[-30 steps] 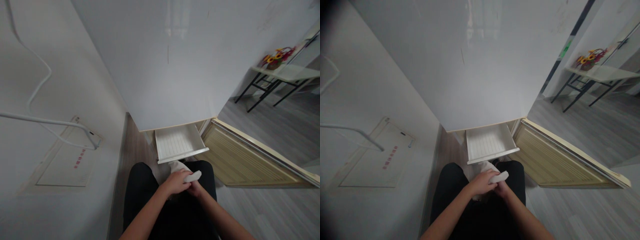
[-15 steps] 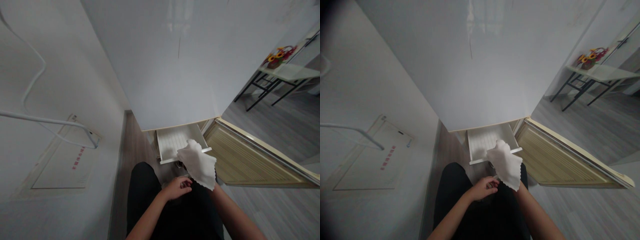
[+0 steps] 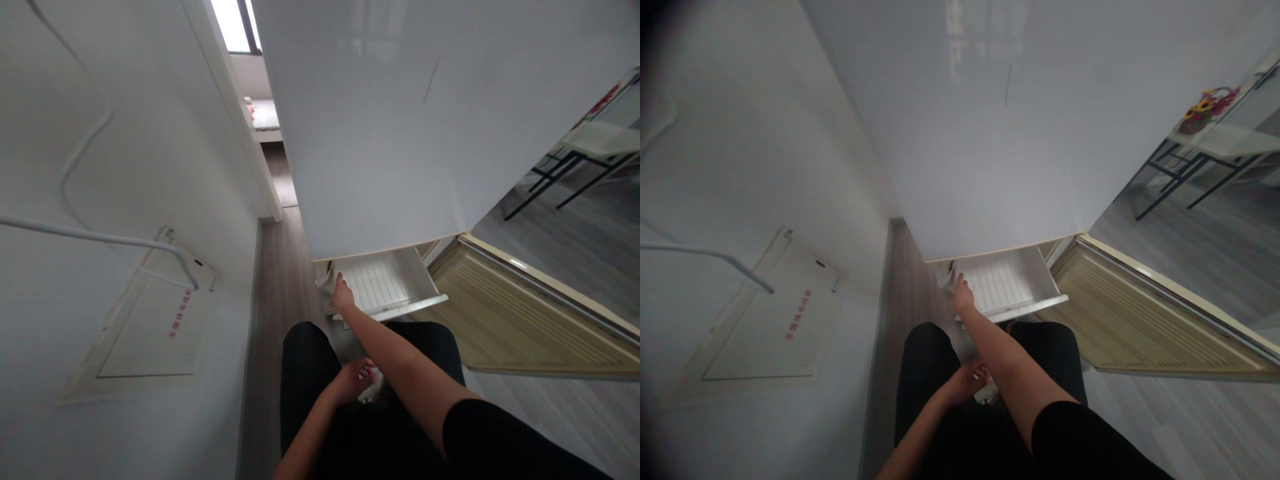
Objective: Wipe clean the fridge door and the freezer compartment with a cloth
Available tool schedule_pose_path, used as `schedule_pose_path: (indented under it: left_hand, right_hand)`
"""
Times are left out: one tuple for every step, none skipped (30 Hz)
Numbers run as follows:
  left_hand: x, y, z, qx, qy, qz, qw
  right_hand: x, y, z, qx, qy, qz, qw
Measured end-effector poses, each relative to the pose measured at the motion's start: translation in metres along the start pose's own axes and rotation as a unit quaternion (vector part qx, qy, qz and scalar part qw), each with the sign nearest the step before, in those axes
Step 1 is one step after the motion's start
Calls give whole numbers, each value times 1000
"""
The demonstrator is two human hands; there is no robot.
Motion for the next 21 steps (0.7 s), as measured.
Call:
schedule_pose_path:
  left_hand:
    - [-6, -1, -4, 3, 0, -3, 1000]
    - [-12, -1, -8, 7, 0, -8, 1000]
    - [-18, 0, -12, 8, 1, -12, 1000]
    - [-23, 3, -16, 10, 1, -16, 1000]
    - [-28, 6, -20, 11, -1, -20, 1000]
    - [-31, 10, -24, 13, -2, -21, 1000]
    - [-34, 15, -27, 14, -1, -21, 1000]
    - [-35, 18, -31, 15, 5, -20, 1000]
    - [-34, 22, -36, 18, 14, -18, 1000]
    - [-33, 24, -40, 19, 28, -14, 999]
    - [-31, 27, -44, 16, 45, -9, 999]
    - [-29, 29, -48, 12, 65, -2, 998]
    - [-25, 31, -52, 6, 87, 8, 996]
    - [-22, 35, -56, 2, 115, 25, 993]
    - [-18, 40, -60, 0, 148, 49, 988]
    - [-15, 47, -63, 1, 182, 79, 980]
    - [-11, 56, -65, 5, 217, 111, 970]
    - [-7, 65, -67, 6, 248, 141, 958]
    - [-2, 73, -67, 4, 272, 165, 948]
    - [5, 81, -65, 0, 282, 179, 943]
    - [13, 88, -62, -2, 276, 185, 943]
  right_hand:
    - [6, -2, 0, 4, 0, 11, 1000]
    - [11, -2, 0, 12, 1, 15, 1000]
    - [14, -3, -1, 21, 3, 16, 1000]
    - [16, -3, -2, 31, 5, 18, 999]
    - [17, -2, -3, 41, 7, 20, 999]
    - [17, -2, -4, 50, 9, 22, 998]
    - [17, -1, -5, 59, 11, 23, 998]
    - [16, 0, -7, 67, 12, 22, 997]
    - [14, 1, -9, 78, 14, 22, 997]
    - [12, 4, -12, 91, 17, 22, 995]
    - [8, 8, -15, 105, 20, 22, 994]
    - [3, 13, -19, 116, 25, 22, 993]
    - [-4, 19, -24, 134, 33, 16, 990]
    - [-12, 27, -28, 167, 44, 5, 985]
    - [-22, 35, -32, 213, 55, -10, 975]
    - [-33, 44, -34, 270, 65, -24, 960]
    - [-45, 54, -35, 330, 73, -35, 940]
    - [-58, 65, -34, 387, 79, -38, 918]
    - [-71, 76, -31, 433, 82, -35, 897]
    - [-83, 87, -27, 464, 83, -24, 882]
    - [-95, 96, -21, 488, 84, -12, 869]
Point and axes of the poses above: each hand's wrist, its own x-axis towards the middle knuckle, its own z-axis out of the palm, y = z × x, the point moved 5 cm from there along x, towards the middle knuckle, and after that the axes turned 8 degrees about -x, right-handed, at the moved point
